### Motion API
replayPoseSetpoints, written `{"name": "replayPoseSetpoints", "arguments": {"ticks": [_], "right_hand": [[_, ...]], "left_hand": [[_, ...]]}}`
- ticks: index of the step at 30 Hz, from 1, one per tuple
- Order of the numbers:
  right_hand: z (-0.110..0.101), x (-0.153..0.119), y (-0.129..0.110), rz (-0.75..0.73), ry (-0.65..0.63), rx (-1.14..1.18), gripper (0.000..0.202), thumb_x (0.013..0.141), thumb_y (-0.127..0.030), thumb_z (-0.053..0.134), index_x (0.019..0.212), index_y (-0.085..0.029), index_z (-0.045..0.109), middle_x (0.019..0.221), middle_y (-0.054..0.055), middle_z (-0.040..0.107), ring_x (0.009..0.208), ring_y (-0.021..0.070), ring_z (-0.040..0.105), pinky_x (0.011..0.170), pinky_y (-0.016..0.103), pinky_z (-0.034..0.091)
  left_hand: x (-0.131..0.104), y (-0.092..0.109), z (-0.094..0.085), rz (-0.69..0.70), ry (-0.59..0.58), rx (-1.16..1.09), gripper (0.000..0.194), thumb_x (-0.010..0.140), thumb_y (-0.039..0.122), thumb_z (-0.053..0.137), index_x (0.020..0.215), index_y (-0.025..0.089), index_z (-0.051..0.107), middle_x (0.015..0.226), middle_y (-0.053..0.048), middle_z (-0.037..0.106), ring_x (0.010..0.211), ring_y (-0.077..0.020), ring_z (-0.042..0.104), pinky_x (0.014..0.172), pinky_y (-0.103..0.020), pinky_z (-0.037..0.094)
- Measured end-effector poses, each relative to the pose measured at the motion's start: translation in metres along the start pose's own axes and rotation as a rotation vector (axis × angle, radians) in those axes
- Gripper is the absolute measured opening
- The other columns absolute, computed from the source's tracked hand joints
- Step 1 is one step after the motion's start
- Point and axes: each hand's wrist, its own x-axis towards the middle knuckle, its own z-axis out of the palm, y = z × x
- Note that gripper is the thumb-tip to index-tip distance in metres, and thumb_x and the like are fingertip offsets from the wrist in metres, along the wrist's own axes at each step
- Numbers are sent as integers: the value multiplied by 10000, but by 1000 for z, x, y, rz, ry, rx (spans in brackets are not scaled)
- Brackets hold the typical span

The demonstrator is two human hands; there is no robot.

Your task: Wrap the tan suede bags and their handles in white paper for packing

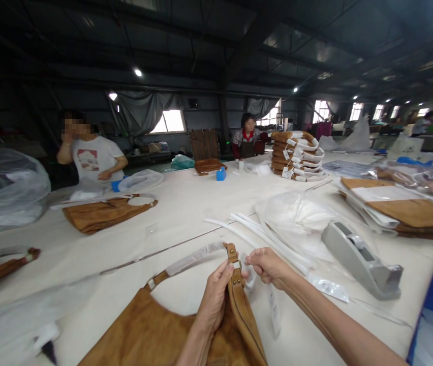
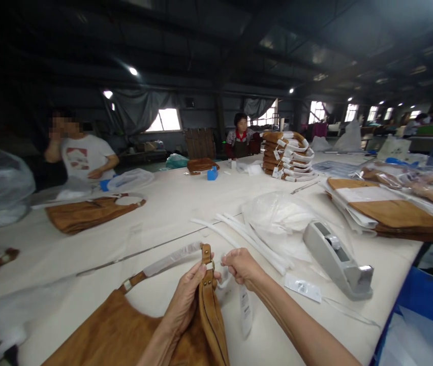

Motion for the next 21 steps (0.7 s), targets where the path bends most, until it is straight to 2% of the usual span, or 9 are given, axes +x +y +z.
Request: {"name": "replayPoseSetpoints", "arguments": {"ticks": [2, 4, 6, 9, 13, 15, 17, 19, 21], "right_hand": [[3, 0, 0, 8, -44, 8, 201, 647, -326, 673, 628, -176, 541, 356, -92, 401, 313, 16, 189, 359, 180, 38], [5, 0, 0, 12, -102, 21, 207, 628, -332, 679, 639, -175, 545, 404, -66, 474, 322, 18, 238, 360, 176, 45], [8, -2, 0, 5, -163, 38, 218, 599, -335, 689, 643, -175, 547, 473, -33, 552, 346, 31, 326, 360, 175, 55], [8, -5, 1, -34, -237, 69, 239, 576, -342, 707, 645, -172, 554, 516, -17, 583, 391, 49, 410, 367, 177, 59], [4, -10, 4, -94, -312, 112, 270, 617, -372, 720, 679, -159, 567, 572, -14, 615, 363, 3, 267, 380, 188, 60], [3, -13, 7, -118, -322, 129, 290, 647, -398, 720, 683, -161, 557, 549, -34, 591, 361, -7, 188, 384, 195, 61], [4, -14, 10, -137, -304, 143, 311, 664, -419, 724, 681, -167, 541, 518, -58, 549, 366, -4, 173, 388, 199, 64], [7, -13, 13, -150, -269, 152, 324, 659, -423, 732, 672, -176, 524, 484, -77, 506, 364, 2, 177, 388, 203, 62], [11, -13, 15, -156, -232, 157, 320, 642, -414, 735, 669, -183, 516, 458, -89, 478, 357, 6, 177, 385, 206, 57]], "left_hand": [[0, 0, 1, -5, 2, -3, 681, 757, 558, 761, 1276, 144, 609, 830, -86, 733, 654, -171, 644, 556, -227, 466], [1, -1, 0, 0, -3, -23, 671, 762, 548, 762, 1275, 142, 608, 836, -87, 731, 659, -172, 648, 565, -231, 470], [3, -4, -2, 16, -30, -55, 619, 796, 515, 745, 1270, 142, 609, 850, -88, 731, 695, -180, 663, 606, -241, 485], [5, -6, -4, 30, -69, -82, 535, 849, 476, 704, 1258, 145, 611, 869, -85, 731, 752, -188, 675, 660, -251, 496], [3, -3, -5, 30, -78, -52, 490, 880, 469, 668, 1244, 146, 611, 865, -76, 726, 777, -181, 671, 677, -245, 489], [3, -1, -3, 43, -89, -14, 467, 879, 478, 659, 1195, 136, 632, 862, -77, 722, 765, -186, 665, 666, -253, 485], [5, -1, -1, 67, -85, 53, 456, 865, 506, 656, 1122, 129, 654, 856, -74, 716, 740, -190, 652, 656, -267, 482], [7, -2, 0, 94, -7, 147, 500, 796, 557, 698, 1070, 141, 651, 824, -59, 705, 706, -196, 638, 647, -285, 484], [8, -4, 1, 196, 185, 266, 528, 692, 580, 763, 998, 170, 633, 813, -47, 689, 728, -214, 636, 677, -307, 497]]}}
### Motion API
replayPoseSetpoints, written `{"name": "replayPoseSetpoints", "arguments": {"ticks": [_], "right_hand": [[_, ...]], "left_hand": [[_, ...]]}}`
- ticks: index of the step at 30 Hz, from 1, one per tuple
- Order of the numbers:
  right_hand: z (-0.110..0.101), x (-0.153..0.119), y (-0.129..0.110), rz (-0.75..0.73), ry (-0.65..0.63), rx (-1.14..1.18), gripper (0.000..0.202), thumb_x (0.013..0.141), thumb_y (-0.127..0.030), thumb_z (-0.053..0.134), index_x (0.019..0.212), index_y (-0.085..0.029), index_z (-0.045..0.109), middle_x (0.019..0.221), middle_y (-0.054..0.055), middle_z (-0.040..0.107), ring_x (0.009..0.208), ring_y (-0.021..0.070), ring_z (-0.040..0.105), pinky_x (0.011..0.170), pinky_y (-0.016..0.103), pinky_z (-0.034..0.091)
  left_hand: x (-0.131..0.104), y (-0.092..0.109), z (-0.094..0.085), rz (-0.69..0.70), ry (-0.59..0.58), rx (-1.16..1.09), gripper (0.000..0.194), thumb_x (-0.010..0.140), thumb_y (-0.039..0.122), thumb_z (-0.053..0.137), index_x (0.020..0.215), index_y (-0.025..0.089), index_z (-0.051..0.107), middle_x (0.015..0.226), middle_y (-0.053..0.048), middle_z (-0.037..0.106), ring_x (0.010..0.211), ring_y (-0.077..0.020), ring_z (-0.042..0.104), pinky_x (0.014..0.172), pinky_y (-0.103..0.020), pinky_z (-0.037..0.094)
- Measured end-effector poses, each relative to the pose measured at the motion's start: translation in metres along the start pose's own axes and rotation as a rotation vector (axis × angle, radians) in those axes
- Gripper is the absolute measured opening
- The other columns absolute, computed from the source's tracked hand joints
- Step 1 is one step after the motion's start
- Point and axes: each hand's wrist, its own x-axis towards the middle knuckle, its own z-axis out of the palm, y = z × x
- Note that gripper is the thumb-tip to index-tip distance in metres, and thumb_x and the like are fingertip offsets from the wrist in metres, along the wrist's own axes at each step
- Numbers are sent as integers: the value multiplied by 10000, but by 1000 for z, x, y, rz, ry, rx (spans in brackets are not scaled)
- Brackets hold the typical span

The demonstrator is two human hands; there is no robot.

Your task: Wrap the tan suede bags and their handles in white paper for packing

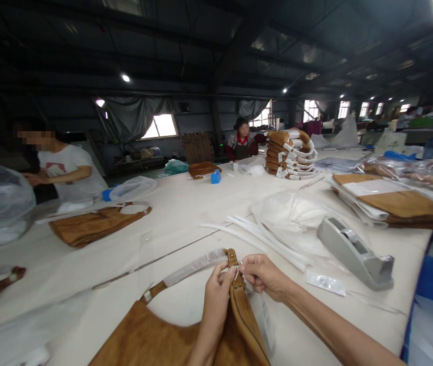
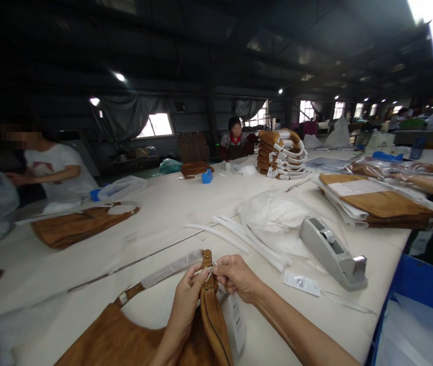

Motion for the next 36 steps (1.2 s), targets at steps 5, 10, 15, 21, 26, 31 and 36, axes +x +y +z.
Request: {"name": "replayPoseSetpoints", "arguments": {"ticks": [5, 10, 15, 21, 26, 31, 36], "right_hand": [[4, 2, 2, -14, 32, -4, 303, 643, -414, 723, 687, -185, 530, 450, -95, 469, 349, 9, 172, 379, 206, 65], [2, 0, -1, -12, 53, -24, 321, 625, -428, 722, 660, -189, 512, 429, -99, 454, 339, 7, 169, 377, 209, 58], [2, -1, -4, -4, 33, -53, 293, 630, -392, 726, 686, -180, 531, 444, -92, 486, 340, 4, 171, 382, 209, 62], [2, 2, -8, 8, 23, -96, 275, 640, -381, 715, 725, -181, 546, 452, -90, 496, 340, 13, 201, 384, 212, 69], [3, 0, -10, 3, 34, -137, 258, 645, -393, 678, 696, -188, 529, 433, -95, 470, 345, 21, 202, 382, 212, 83], [3, 0, -13, -7, -2, -203, 221, 648, -387, 635, 700, -193, 542, 442, -90, 493, 343, 30, 214, 377, 213, 119], [-6, 2, -19, -52, -45, -339, 177, 671, -345, 618, 696, -171, 612, 474, -43, 578, 397, 73, 426, 441, 218, 310]], "left_hand": [[-9, 6, 0, 496, 212, 455, 220, 812, 432, 679, 764, 229, 611, 802, -34, 610, 816, -220, 588, 814, -325, 463], [-13, 7, -1, 587, 97, 645, 140, 792, 361, 722, 839, 240, 666, 847, -45, 609, 848, -240, 582, 807, -326, 447], [-10, 3, -2, 533, 97, 660, 127, 870, 343, 629, 808, 247, 685, 790, -38, 605, 759, -215, 573, 747, -306, 435], [-11, 8, -2, 571, 99, 685, 176, 904, 333, 562, 813, 240, 681, 802, -42, 608, 776, -211, 581, 749, -302, 441], [-11, 4, -2, 619, 155, 759, 225, 895, 435, 590, 871, 235, 689, 770, -21, 590, 723, -198, 569, 707, -302, 456], [-8, 3, -1, 653, 169, 722, 293, 950, 385, 508, 775, 221, 676, 727, -9, 581, 695, -165, 569, 695, -272, 448], [-7, 10, 0, 560, 209, 520, 293, 909, 419, 541, 734, 207, 644, 722, -10, 594, 703, -171, 564, 693, -273, 460]]}}
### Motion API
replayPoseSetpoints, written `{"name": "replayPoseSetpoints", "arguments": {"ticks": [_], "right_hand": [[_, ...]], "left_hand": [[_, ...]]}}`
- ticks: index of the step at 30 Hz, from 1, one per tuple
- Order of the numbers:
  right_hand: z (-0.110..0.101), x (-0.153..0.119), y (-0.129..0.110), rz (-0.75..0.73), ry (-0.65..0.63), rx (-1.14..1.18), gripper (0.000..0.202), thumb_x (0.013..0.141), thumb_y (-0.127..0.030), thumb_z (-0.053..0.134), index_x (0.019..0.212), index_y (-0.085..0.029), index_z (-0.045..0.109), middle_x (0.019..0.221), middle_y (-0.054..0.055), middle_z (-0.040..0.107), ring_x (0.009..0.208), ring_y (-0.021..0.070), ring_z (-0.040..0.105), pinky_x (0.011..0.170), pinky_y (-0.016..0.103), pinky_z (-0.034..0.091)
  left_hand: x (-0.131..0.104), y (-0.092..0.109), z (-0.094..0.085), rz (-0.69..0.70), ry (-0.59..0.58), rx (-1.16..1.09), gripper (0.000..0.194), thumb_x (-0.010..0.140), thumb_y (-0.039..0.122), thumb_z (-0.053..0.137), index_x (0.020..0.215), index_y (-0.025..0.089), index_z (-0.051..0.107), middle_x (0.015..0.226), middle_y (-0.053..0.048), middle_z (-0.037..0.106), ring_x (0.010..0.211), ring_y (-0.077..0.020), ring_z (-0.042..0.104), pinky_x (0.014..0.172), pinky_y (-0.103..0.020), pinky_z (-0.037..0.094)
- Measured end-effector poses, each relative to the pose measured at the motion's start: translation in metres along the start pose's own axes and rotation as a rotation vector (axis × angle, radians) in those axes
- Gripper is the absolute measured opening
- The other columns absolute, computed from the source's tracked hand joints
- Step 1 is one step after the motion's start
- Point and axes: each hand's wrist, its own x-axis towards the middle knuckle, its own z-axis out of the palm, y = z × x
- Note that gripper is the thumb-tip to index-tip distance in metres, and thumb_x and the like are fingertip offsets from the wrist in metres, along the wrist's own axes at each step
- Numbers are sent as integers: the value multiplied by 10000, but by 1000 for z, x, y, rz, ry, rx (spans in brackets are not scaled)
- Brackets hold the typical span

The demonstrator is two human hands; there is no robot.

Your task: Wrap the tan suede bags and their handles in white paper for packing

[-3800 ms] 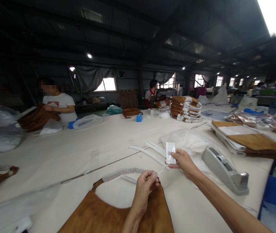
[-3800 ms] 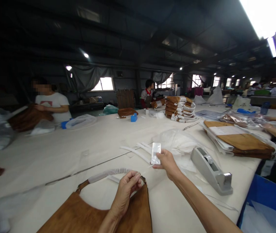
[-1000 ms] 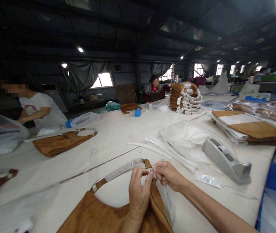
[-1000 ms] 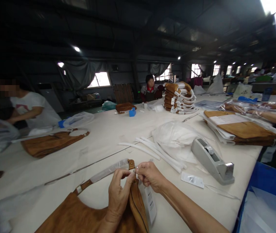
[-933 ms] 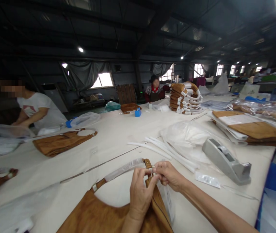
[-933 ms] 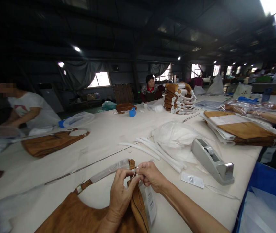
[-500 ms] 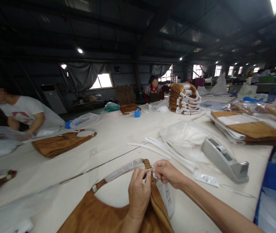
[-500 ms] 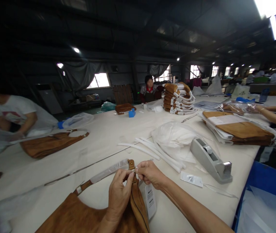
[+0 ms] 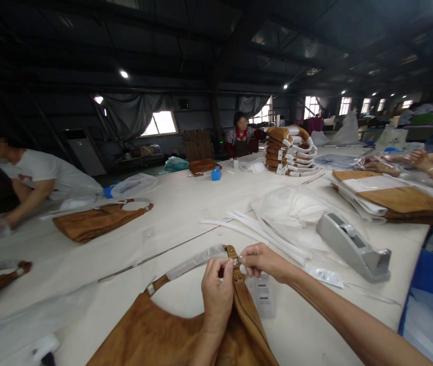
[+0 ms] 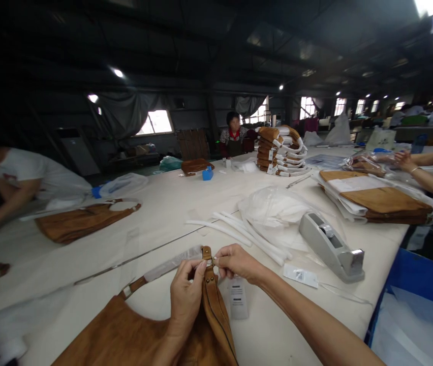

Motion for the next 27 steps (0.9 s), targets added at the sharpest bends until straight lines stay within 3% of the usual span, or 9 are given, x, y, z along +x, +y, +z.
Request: {"name": "replayPoseSetpoints", "arguments": {"ticks": [3, 6, 15, 19, 23, 25, 27], "right_hand": [[-6, 1, 1, -38, 6, -81, 144, 680, -310, 606, 682, -168, 627, 522, -12, 636, 497, 109, 532, 541, 241, 395], [-8, 1, 6, -80, 44, -144, 106, 699, -274, 588, 681, -175, 623, 540, -9, 651, 528, 117, 540, 590, 256, 402], [-4, -5, 8, -177, 141, -140, 244, 761, -408, 660, 708, -181, 589, 609, -29, 577, 565, 108, 493, 555, 245, 361], [-7, -14, 11, -55, -24, 182, 384, 680, -428, 792, 893, -185, 586, 706, -40, 613, 565, 92, 520, 540, 223, 390], [-7, -22, 26, 29, -52, 376, 661, 533, -262, 891, 1107, -192, 570, 844, -17, 675, 661, 108, 597, 591, 222, 464], [-9, -27, 32, 84, -35, 358, 652, 517, -239, 883, 1091, -182, 578, 807, -15, 678, 632, 129, 615, 587, 262, 505], [-13, -32, 33, 136, -5, 288, 508, 537, -264, 861, 963, -161, 604, 738, -12, 664, 600, 153, 629, 567, 298, 530]], "left_hand": [[4, 0, -4, -177, 12, -181, 316, 870, 495, 569, 777, 197, 620, 737, -14, 614, 722, -181, 583, 702, -287, 490], [6, -1, -7, -315, -3, -345, 356, 849, 545, 590, 833, 190, 597, 811, -28, 658, 765, -181, 615, 711, -285, 513], [5, 3, -7, -482, 32, -741, 371, 770, 504, 750, 842, 185, 576, 786, -12, 692, 793, -146, 646, 798, -278, 546], [9, 13, -10, -590, 65, -997, 387, 659, 423, 864, 804, 161, 618, 793, -40, 719, 837, -173, 693, 835, -291, 562], [11, 18, -13, -707, 100, -1125, 386, 583, 339, 922, 785, 142, 659, 980, -104, 751, 789, -168, 710, 805, -281, 587], [11, 19, -14, -705, 66, -1147, 327, 624, 308, 905, 767, 133, 667, 1118, -136, 728, 737, -130, 694, 776, -250, 589], [10, 20, -16, -674, 14, -1141, 276, 672, 296, 878, 773, 125, 687, 1202, -150, 698, 682, -90, 664, 742, -217, 586]]}}
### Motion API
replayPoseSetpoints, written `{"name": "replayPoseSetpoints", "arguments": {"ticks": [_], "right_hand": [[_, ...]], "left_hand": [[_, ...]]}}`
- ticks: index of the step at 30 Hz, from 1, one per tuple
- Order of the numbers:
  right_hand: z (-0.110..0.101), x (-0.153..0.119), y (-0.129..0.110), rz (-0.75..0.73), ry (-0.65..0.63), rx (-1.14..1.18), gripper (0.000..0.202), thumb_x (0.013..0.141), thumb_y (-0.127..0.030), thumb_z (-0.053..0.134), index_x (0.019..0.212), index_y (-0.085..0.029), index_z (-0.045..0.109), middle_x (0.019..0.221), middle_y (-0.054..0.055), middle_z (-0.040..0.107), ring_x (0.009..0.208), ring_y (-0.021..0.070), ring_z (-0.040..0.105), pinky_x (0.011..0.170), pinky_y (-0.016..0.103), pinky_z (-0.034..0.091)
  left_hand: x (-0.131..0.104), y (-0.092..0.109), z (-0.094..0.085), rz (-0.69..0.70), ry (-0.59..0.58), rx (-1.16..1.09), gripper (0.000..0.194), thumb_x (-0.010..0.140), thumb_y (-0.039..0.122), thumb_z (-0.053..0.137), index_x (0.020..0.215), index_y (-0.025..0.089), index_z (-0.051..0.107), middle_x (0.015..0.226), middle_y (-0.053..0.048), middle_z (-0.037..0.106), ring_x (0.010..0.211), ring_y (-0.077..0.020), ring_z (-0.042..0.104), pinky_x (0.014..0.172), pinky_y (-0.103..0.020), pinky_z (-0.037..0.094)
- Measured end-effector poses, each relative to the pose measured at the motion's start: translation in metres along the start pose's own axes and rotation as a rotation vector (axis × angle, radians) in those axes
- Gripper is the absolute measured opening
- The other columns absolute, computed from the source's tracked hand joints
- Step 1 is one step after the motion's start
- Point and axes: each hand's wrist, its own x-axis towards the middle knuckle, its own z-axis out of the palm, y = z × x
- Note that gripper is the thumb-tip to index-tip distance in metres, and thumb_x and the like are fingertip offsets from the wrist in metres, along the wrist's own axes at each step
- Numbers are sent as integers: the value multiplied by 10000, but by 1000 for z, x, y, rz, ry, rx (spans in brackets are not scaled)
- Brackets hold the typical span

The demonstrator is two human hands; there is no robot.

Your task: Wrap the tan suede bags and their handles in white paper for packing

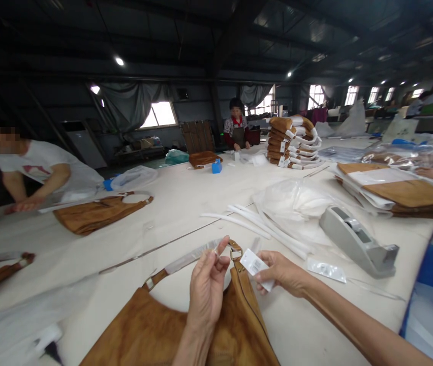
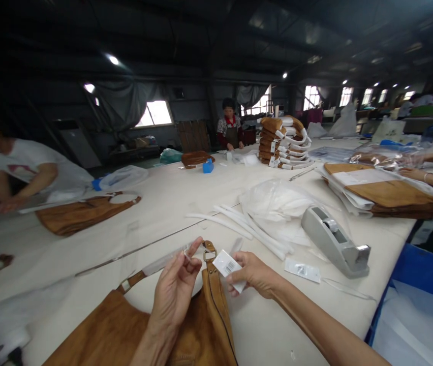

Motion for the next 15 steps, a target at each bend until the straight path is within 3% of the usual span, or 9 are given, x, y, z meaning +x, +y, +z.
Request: {"name": "replayPoseSetpoints", "arguments": {"ticks": [3, 9, 12, 15], "right_hand": [[-8, -5, -12, -40, 85, -115, 379, 573, -333, 837, 810, -161, 596, 660, -5, 641, 607, 185, 645, 525, 298, 521], [-8, 3, -44, -460, 252, -260, 295, 696, -416, 774, 729, -161, 631, 620, -29, 569, 571, 98, 485, 547, 238, 398], [6, 11, -57, -545, 182, -334, 294, 787, -458, 694, 770, -169, 645, 598, -41, 524, 584, 102, 457, 582, 245, 371], [18, 19, -72, -484, 3, -481, 294, 799, -460, 660, 741, -174, 618, 562, -55, 462, 557, 100, 417, 551, 242, 331]], "left_hand": [[-2, 1, 1, -3, -32, 64, 306, 673, 276, 870, 910, 130, 744, 1245, -133, 682, 623, -52, 626, 720, -185, 584], [-1, -4, 1, 9, 1, 173, 494, 635, 260, 871, 1112, 237, 743, 1281, -59, 672, 625, -37, 623, 714, -174, 587], [0, -6, -1, 12, 36, 207, 538, 611, 284, 886, 1127, 285, 734, 1394, -53, 594, 683, -55, 656, 670, -173, 587], [0, -5, -2, 30, 57, 269, 554, 656, 339, 864, 1186, 317, 702, 1406, -62, 579, 703, -69, 664, 530, -124, 524]]}}
